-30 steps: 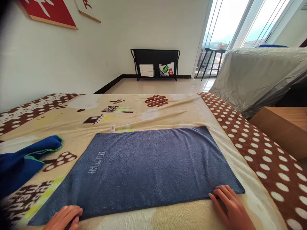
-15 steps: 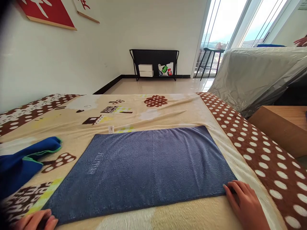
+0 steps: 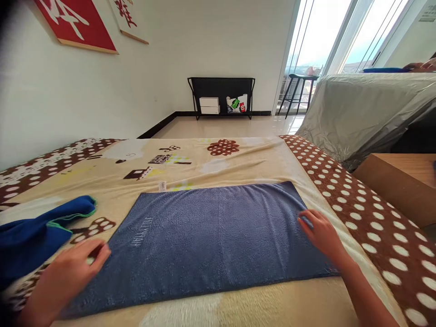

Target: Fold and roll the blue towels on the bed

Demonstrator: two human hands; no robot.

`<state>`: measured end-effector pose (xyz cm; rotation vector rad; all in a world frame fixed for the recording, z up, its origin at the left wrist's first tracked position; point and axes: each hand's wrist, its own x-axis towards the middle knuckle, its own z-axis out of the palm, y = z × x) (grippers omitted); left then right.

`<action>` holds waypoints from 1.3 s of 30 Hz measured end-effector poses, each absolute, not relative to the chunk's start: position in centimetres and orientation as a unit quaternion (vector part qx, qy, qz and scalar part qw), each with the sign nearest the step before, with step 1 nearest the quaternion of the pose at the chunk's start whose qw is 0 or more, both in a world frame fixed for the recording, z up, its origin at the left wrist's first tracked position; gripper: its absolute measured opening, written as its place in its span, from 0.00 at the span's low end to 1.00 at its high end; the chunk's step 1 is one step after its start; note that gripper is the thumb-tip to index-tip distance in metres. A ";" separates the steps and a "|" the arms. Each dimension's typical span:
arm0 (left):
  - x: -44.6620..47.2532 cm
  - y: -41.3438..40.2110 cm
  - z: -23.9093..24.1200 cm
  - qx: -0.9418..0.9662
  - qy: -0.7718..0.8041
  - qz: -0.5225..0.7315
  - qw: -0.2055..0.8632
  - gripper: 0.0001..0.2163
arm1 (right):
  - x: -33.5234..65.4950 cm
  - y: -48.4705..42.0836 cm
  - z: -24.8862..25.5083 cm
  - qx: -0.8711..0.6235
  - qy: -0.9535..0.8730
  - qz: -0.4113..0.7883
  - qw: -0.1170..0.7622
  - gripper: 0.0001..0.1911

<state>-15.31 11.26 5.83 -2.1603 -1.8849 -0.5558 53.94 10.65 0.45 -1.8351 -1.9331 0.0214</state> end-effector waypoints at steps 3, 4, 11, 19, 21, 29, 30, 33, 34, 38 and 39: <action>-12.5 18.6 7.5 -0.741 -0.657 -0.128 0.060 0.13 | 53.3 18.6 0.9 -0.683 -0.686 0.016 0.248 0.17; -12.0 20.9 7.2 -0.736 -0.663 -0.123 0.055 0.14 | 53.1 20.8 0.7 -0.697 -0.672 0.014 0.251 0.17; -12.4 27.4 0.7 -0.686 -0.719 -0.109 0.032 0.23 | 52.8 26.2 -3.8 -0.741 -0.635 0.011 0.220 0.22; -13.0 27.1 0.2 -0.685 -0.716 -0.126 0.055 0.25 | 53.9 26.3 -5.5 -0.738 -0.641 0.022 0.209 0.28; -12.9 26.9 0.3 -0.683 -0.714 -0.137 0.069 0.25 | 54.1 26.3 -5.3 -0.733 -0.644 0.013 0.221 0.28; -12.9 26.9 -0.1 -0.722 -0.686 -0.093 0.017 0.26 | 53.8 25.8 -4.9 -0.695 -0.692 0.018 0.196 0.26; -12.9 26.8 -0.1 -0.722 -0.686 -0.089 0.013 0.27 | 53.6 25.8 -5.0 -0.696 -0.693 0.023 0.185 0.27; -12.7 26.7 -0.1 -0.723 -0.686 -0.081 0.009 0.30 | 53.3 25.9 -5.2 -0.715 -0.679 0.024 0.162 0.30; -12.6 26.7 -0.1 -0.723 -0.687 -0.079 0.011 0.30 | 53.2 26.0 -5.2 -0.722 -0.674 0.023 0.157 0.31; -12.6 26.6 -0.2 -0.723 -0.686 -0.080 0.021 0.31 | 53.1 25.8 -4.7 -0.733 -0.664 0.012 0.148 0.32; -12.5 26.6 -0.1 -0.723 -0.686 -0.082 0.023 0.31 | 53.0 25.6 -4.4 -0.733 -0.663 0.005 0.150 0.32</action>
